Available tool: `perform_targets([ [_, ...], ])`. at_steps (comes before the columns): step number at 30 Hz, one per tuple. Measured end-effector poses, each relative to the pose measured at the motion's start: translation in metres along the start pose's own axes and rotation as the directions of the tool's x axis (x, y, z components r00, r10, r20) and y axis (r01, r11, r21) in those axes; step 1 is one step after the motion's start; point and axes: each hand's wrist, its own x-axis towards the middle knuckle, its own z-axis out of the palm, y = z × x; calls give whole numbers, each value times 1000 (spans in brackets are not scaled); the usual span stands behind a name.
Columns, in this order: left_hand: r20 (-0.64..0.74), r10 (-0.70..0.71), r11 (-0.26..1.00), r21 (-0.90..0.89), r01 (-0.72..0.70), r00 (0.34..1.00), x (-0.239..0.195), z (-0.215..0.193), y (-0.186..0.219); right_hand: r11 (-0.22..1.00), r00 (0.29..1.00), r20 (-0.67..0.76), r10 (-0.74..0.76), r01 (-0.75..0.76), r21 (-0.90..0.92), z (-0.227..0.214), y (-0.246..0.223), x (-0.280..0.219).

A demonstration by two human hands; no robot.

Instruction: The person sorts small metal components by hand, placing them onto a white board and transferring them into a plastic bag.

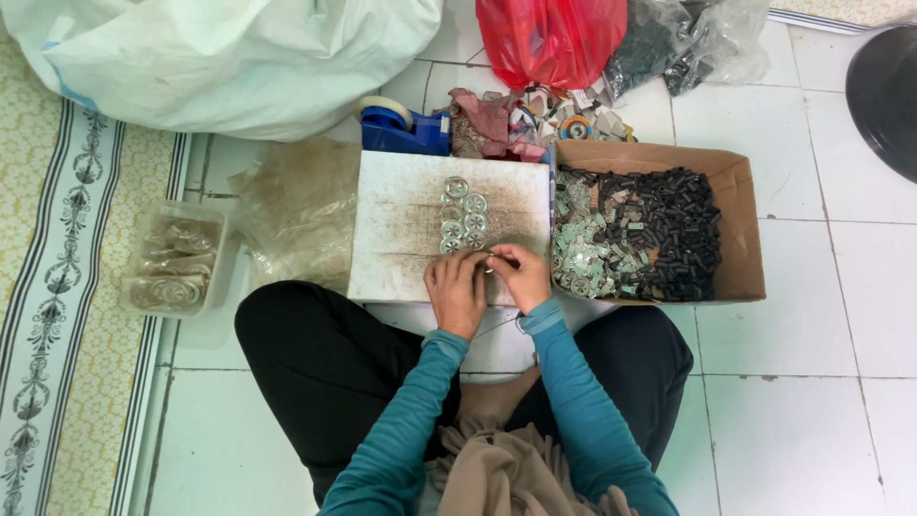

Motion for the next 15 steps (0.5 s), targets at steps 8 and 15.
perform_targets([
  [8, -40, -3, 1000, 29, 4, 999, -11, 4, -25, 888, 996, -64, 56, -79, -452, 10, -34, -1],
  [15, -9, -11, 999, -49, 10, 1000, -9, -7, -29, 840, 989, -78, 127, -149, -521, 28, 0, 6],
])
